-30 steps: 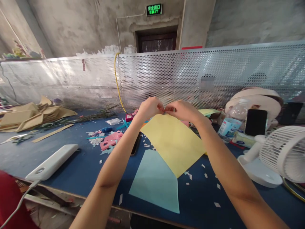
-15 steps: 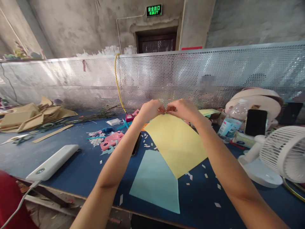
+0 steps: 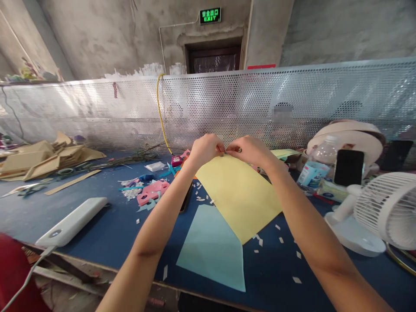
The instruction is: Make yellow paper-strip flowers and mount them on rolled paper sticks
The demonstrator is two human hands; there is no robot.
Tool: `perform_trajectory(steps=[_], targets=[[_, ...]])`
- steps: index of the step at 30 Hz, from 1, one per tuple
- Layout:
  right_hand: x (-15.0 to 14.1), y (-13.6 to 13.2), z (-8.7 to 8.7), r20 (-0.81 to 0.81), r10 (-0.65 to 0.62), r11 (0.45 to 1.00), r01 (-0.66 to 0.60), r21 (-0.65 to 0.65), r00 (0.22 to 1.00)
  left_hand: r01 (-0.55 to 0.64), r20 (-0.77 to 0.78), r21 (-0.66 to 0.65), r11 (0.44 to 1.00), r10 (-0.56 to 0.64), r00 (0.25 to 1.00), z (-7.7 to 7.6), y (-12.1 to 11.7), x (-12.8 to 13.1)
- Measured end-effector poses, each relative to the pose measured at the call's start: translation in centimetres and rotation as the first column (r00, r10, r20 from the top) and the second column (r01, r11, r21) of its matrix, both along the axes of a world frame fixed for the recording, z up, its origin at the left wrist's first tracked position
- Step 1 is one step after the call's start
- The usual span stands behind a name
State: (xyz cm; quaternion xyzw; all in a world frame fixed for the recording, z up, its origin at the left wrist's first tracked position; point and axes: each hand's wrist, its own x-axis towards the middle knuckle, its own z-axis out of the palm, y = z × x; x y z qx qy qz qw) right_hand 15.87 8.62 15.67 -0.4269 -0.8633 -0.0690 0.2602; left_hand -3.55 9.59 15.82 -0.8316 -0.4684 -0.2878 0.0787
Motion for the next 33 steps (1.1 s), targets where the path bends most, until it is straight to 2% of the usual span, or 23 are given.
perform_trajectory(steps=[13, 18, 23, 29, 33], targets=[[0.11, 0.13, 0.0, -0.011, -0.018, 1.0, 0.018, 0.014, 1.0, -0.001, -0.096, -0.076, 0.997, -0.007, 0.995, 0.26, -0.51, 0.18], [0.13, -0.14, 0.1, -0.052, -0.002, 1.0, 0.002, -0.006, 0.999, -0.034, -0.045, -0.044, 0.998, 0.032, 0.998, 0.53, -1.01, 0.38], [0.11, -0.21, 0.12, -0.063, 0.001, 1.0, -0.003, -0.03, 0.998, -0.022, 0.001, -0.034, 0.999, 0.023, 1.0, 0.62, -0.86, 0.38], [0.09, -0.07, 0.06, -0.051, 0.007, 1.0, -0.008, -0.016, 0.999, -0.005, 0.013, -0.043, 0.999, 0.006, 1.0, 0.42, -0.68, 0.21], [0.12, -0.02, 0.09, -0.046, 0.003, 1.0, -0.003, 0.006, 0.999, -0.014, -0.047, -0.066, 0.998, 0.011, 0.999, 0.51, -0.83, 0.03]])
